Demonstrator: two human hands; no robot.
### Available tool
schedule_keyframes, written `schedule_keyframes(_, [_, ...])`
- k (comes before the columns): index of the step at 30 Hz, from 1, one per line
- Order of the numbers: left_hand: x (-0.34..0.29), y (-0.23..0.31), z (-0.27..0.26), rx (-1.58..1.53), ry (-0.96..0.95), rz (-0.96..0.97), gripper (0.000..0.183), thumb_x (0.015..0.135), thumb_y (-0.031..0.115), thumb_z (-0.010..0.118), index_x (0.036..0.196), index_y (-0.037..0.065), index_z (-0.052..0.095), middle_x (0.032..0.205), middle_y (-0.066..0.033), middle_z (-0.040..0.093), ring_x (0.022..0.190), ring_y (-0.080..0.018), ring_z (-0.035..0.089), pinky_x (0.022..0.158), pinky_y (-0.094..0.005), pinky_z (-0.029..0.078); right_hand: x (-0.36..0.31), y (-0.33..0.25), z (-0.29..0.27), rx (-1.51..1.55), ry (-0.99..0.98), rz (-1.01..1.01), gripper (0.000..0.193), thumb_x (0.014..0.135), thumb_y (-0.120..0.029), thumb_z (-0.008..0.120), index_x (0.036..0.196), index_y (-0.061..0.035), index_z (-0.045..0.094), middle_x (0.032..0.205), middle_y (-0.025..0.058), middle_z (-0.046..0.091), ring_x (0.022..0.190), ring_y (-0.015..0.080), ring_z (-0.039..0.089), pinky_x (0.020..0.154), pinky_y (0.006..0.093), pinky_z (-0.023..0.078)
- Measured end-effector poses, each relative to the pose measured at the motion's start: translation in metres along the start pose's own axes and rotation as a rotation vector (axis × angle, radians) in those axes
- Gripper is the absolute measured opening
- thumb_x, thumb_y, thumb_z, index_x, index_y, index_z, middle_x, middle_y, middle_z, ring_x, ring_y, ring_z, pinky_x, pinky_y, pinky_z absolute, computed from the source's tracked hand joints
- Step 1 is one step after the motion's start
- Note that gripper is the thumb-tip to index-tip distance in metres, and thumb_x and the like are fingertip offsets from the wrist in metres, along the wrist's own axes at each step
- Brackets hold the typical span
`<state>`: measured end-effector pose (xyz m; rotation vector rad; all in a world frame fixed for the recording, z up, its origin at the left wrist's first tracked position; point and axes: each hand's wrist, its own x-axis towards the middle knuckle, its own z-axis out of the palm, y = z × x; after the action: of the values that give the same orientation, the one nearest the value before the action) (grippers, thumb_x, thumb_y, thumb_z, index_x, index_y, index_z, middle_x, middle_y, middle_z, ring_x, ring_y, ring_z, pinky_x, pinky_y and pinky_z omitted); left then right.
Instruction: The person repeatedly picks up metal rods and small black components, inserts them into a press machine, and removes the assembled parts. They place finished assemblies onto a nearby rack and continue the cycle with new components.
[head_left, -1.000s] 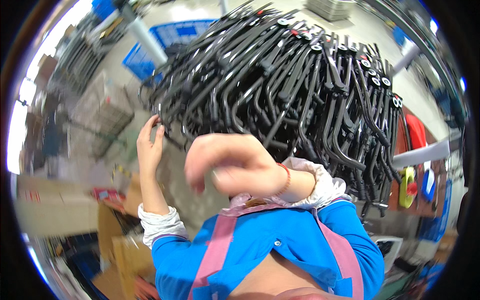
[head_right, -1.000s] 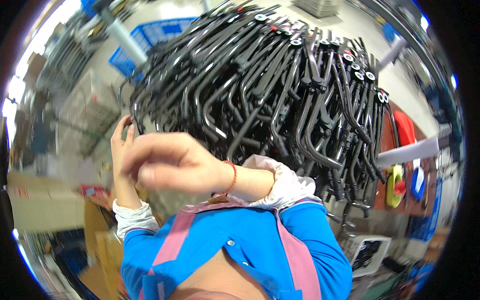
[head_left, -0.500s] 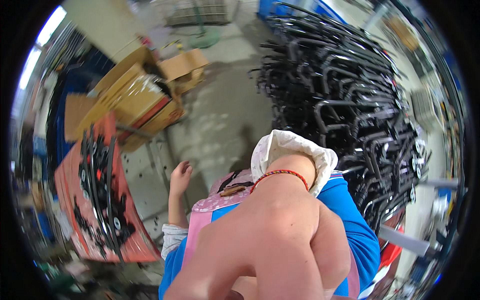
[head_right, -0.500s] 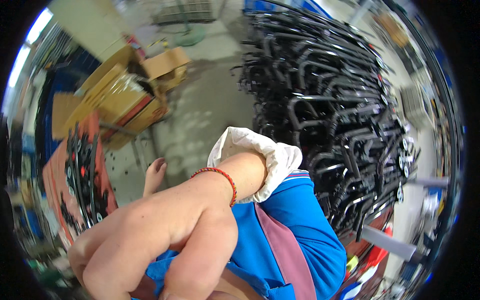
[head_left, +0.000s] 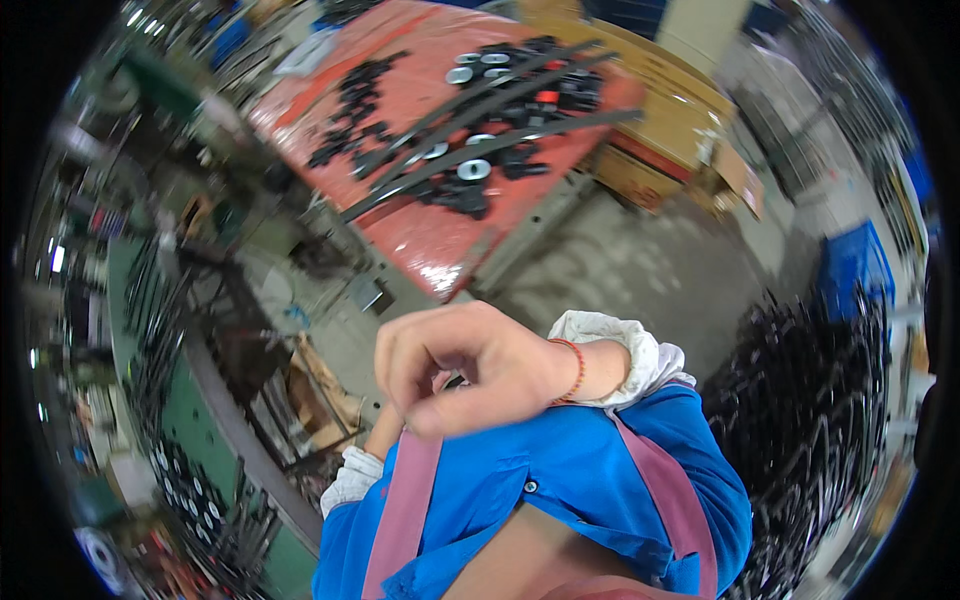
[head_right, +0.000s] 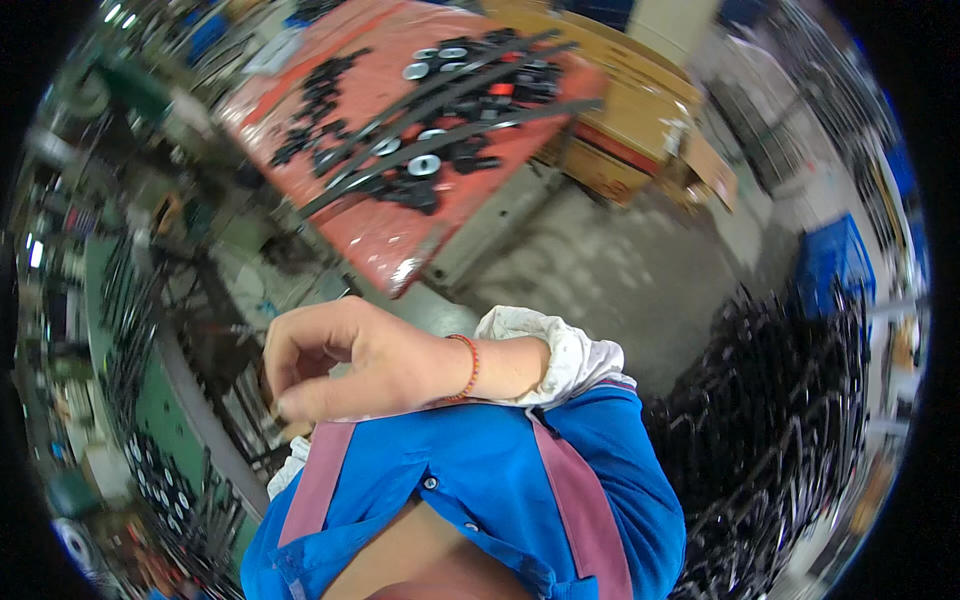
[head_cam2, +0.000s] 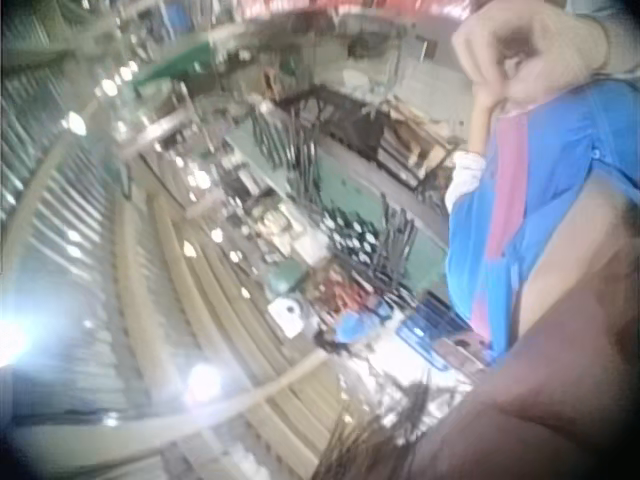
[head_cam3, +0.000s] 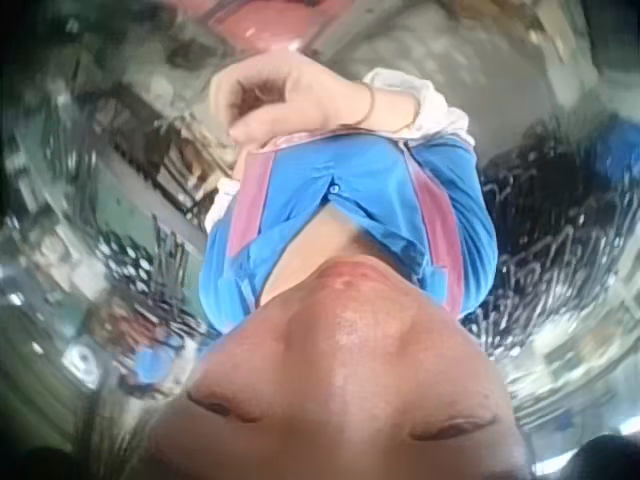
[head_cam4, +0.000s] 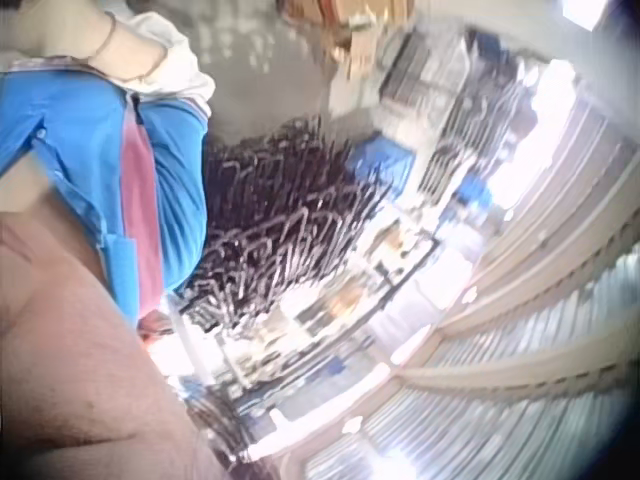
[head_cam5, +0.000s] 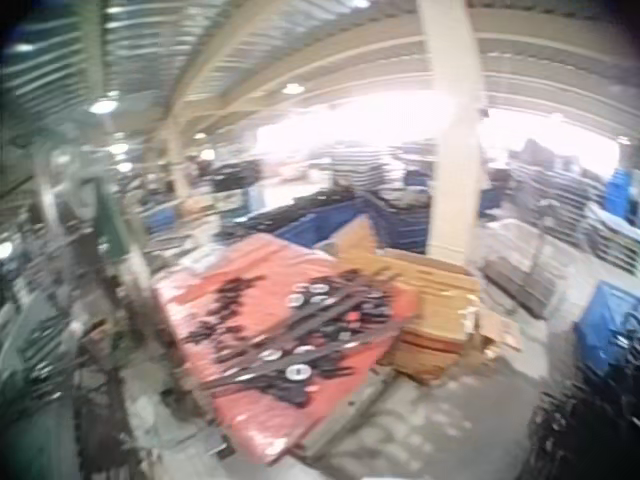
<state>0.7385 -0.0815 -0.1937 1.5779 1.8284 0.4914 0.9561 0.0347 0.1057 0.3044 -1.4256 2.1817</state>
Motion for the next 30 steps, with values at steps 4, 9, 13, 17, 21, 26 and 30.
schedule_keyframes(4, [-0.091,-0.077,-0.038,0.002,0.269,-0.236,0.039,0.089,0.026,0.067,0.119,0.001,0.062,0.103,-0.0198,0.070,0.095,-0.0343,0.068,0.081,-0.0394,0.053,0.083,0.099,0.020,-0.007,-0.128,0.241,0.013,0.092,-0.013,0.069,0.094,-0.0018,0.062,0.091,0.0009,0.059,0.083,0.0075,0.055,0.072,0.0262,0.046])
schedule_keyframes(9, [-0.171,-0.129,-0.050,-0.435,0.316,-0.618,0.035,0.091,0.025,0.065,0.118,0.003,0.063,0.100,-0.0202,0.070,0.093,-0.0318,0.069,0.079,-0.0381,0.053,0.151,0.197,0.024,-0.263,-0.295,0.390,0.015,0.091,-0.015,0.069,0.094,-0.0014,0.065,0.092,0.0021,0.061,0.083,0.0083,0.057,0.073,0.0241,0.048])
schedule_keyframes(13, [-0.180,-0.157,-0.062,-0.519,0.448,-0.547,0.030,0.093,0.020,0.063,0.117,0.002,0.063,0.099,-0.0195,0.070,0.092,-0.0257,0.070,0.079,-0.0347,0.053,0.193,0.256,-0.021,-0.483,-0.216,0.368,0.018,0.086,-0.017,0.071,0.094,-0.0012,0.069,0.085,0.0046,0.065,0.074,0.0108,0.059,0.067,0.0269,0.049])
schedule_keyframes(17, [-0.149,-0.204,-0.102,-0.503,0.544,-0.662,0.035,0.092,0.023,0.063,0.120,0.002,0.061,0.099,-0.0182,0.071,0.093,-0.0301,0.070,0.080,-0.0375,0.054,0.249,0.307,-0.095,-0.636,-0.091,0.497,0.017,0.085,-0.015,0.072,0.094,-0.0006,0.070,0.081,0.0055,0.067,0.073,0.0091,0.060,0.066,0.0256,0.050])
schedule_keyframes(21, [-0.112,-0.258,-0.179,-0.356,0.545,-0.687,0.036,0.090,0.024,0.063,0.118,0.003,0.062,0.100,-0.0185,0.070,0.096,-0.0327,0.069,0.080,-0.0396,0.055,0.344,0.352,-0.164,-0.807,0.009,0.551,0.016,0.084,-0.014,0.071,0.093,-0.0002,0.071,0.074,0.0037,0.066,0.069,0.0080,0.059,0.065,0.0260,0.050])
schedule_keyframes(26, [-0.089,-0.301,-0.243,-0.507,0.799,-0.570,0.036,0.089,0.020,0.067,0.120,0.003,0.062,0.102,-0.0177,0.070,0.092,-0.0312,0.069,0.078,-0.0383,0.054,0.490,0.426,-0.203,-0.999,-0.032,0.391,0.018,0.083,-0.016,0.070,0.090,-0.0006,0.071,0.075,0.0107,0.068,0.068,0.0138,0.064,0.064,0.0294,0.051])
schedule_keyframes(30, [-0.110,-0.309,-0.263,-0.418,0.801,-0.815,0.034,0.090,0.022,0.066,0.119,0.004,0.063,0.102,-0.0178,0.071,0.092,-0.0290,0.069,0.080,-0.0371,0.053,0.599,0.496,-0.202,-1.118,-0.108,0.198,0.018,0.081,-0.019,0.067,0.088,-0.0035,0.072,0.082,0.0157,0.069,0.074,0.0311,0.068,0.068,0.0371,0.053])
